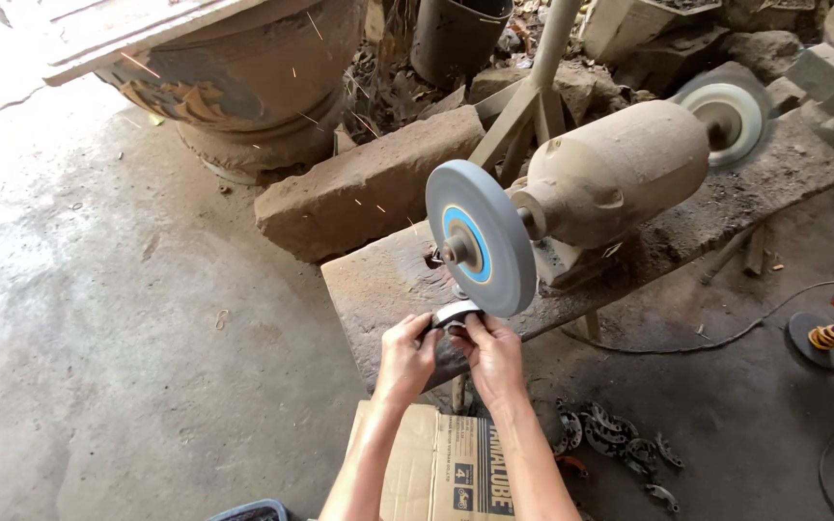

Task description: Grinding the surfaces of metal parts using a bench grinder

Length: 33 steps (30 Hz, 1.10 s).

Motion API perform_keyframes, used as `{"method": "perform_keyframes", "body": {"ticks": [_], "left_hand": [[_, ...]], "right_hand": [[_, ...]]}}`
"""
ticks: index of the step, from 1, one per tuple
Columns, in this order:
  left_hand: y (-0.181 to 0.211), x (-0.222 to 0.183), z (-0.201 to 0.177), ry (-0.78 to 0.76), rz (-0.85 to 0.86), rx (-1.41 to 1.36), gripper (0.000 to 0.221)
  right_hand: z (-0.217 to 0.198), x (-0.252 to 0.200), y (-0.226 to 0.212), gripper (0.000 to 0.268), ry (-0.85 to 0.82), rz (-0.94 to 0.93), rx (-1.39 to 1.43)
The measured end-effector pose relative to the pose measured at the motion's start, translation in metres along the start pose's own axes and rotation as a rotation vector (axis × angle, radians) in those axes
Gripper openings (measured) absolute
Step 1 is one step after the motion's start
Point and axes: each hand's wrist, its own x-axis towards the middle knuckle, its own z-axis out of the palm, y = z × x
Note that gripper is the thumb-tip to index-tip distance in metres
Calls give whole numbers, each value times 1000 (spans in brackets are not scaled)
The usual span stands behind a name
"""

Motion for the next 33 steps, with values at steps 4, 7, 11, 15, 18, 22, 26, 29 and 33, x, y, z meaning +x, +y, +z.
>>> {"method": "perform_keyframes", "body": {"ticks": [4, 7, 11, 15, 18, 22, 26, 29, 33], "left_hand": [[13, 1, -2, -78, -35, 32, 18], [15, 2, 15, -93, -76, 8, 17], [4, 1, 34, -110, -124, -55, 14], [2, -2, 21, -77, -102, -35, 10], [5, -2, 21, -65, -100, -51, 9], [31, 8, 31, -73, -79, -84, 9], [26, 5, 31, -48, -84, -99, 10], [14, 2, 17, -24, -95, -61, 13], [14, -1, -7, -27, -100, -27, 20]], "right_hand": [[-32, 21, 21, 22, -30, 22, -4], [-43, 26, 11, 16, 12, -33, -24], [-45, 28, 3, 15, 57, -67, -30], [-28, 20, 5, 10, 28, -113, -80], [-29, 22, 7, 11, 25, -106, -56], [-21, 4, -25, 8, 87, -120, -18], [-24, 13, -11, 8, 97, -149, 2], [-19, 18, 6, 9, 55, -119, -4], [-10, 10, 9, 18, -39, -15, -42]]}}
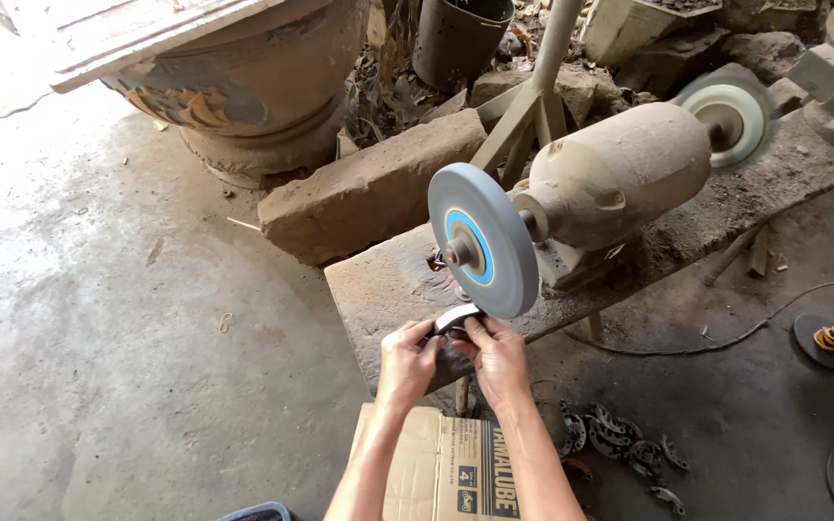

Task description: Grinding the surfaces of metal parts using a bench grinder

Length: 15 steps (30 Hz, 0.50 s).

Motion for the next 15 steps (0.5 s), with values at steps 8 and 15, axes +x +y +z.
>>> {"method": "perform_keyframes", "body": {"ticks": [8, 15], "left_hand": [[-3, 3, 20, -33, 9, 27, 11], [-14, 2, 13, -7, -30, 50, 7]], "right_hand": [[-26, 8, -6, 15, 43, 30, 100], [-12, 12, 7, 13, 85, 19, 80]]}}
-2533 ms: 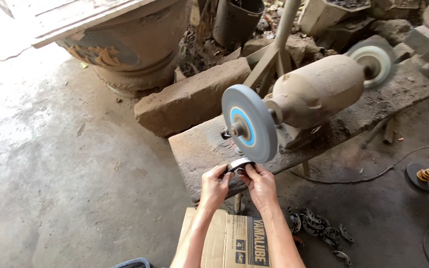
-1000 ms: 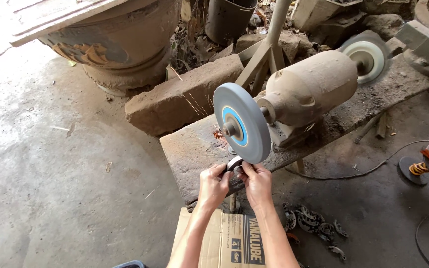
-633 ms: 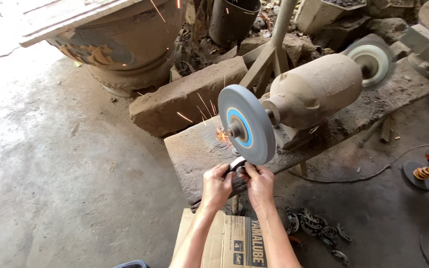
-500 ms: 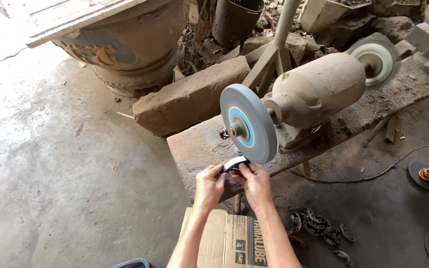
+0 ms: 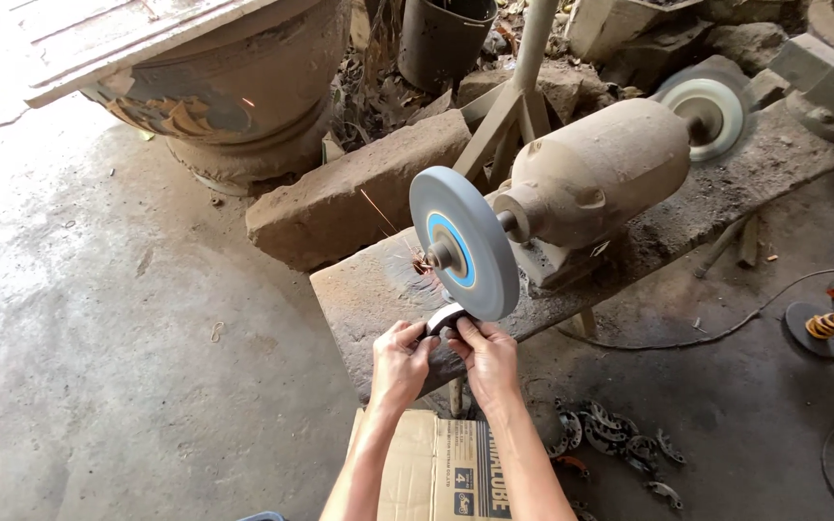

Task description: Grinding the surfaces of metal parts using a bench grinder

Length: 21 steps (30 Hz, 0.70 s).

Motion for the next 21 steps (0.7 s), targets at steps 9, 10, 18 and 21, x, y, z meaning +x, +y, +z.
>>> {"method": "perform_keyframes", "body": {"ticks": [9, 10, 18, 21], "left_hand": [[23, 7, 22, 4, 50, -12, 6], [24, 7, 24, 6, 49, -14, 6], [5, -1, 4, 8, 15, 18, 9], [-12, -3, -2, 31, -11, 4, 12]], "right_hand": [[2, -12, -31, 7, 109, -46, 69], [0, -11, -32, 7, 108, -47, 67], [2, 0, 0, 10, 30, -55, -28], [12, -13, -8, 14, -9, 4, -42]]}}
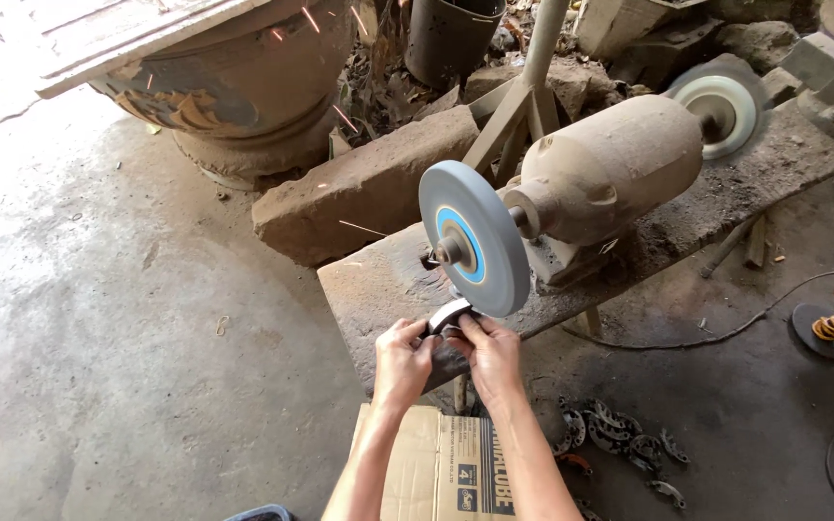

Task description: Grinding the surfaces of metal parts using a bench grinder

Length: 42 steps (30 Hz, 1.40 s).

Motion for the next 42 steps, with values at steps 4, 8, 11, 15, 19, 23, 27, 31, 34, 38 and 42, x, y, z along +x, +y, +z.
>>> {"method": "perform_keyframes", "body": {"ticks": [4, 8, 11, 15, 19, 23, 27, 31, 34, 38, 42], "left_hand": [[12, -2, -1, -12, -2, 7, 16], [29, 1, 6, -43, -61, -25, 21], [30, 3, 4, -27, -68, -42, 21], [20, 1, 1, -16, -73, -47, 22], [18, 5, 17, -14, -56, -50, 20], [19, 4, 13, 13, -52, -50, 17], [18, 2, 3, 24, -41, -32, 15], [20, 3, 17, 27, -24, -36, 16], [11, 5, 19, 26, -22, -49, 17], [17, 3, -4, 60, -1, -8, 19], [13, 1, -5, 28, -22, 30, 21]], "right_hand": [[-17, 11, 10, 17, -26, 29, 7], [-22, 15, 2, 16, 0, -5, -2], [-9, 6, -5, 15, 23, -36, -10], [9, -10, -18, 15, 28, -40, -18], [-11, 11, -3, 16, 51, -55, 26], [-8, 14, 2, 15, 53, -49, 31], [3, 4, 0, 15, 38, -31, 31], [-12, 14, 1, 15, 53, -23, 24], [-10, 13, -2, 15, 57, -24, 56], [0, 5, 2, 17, 2, 38, 20], [-7, 7, 5, 20, -29, 81, 43]]}}
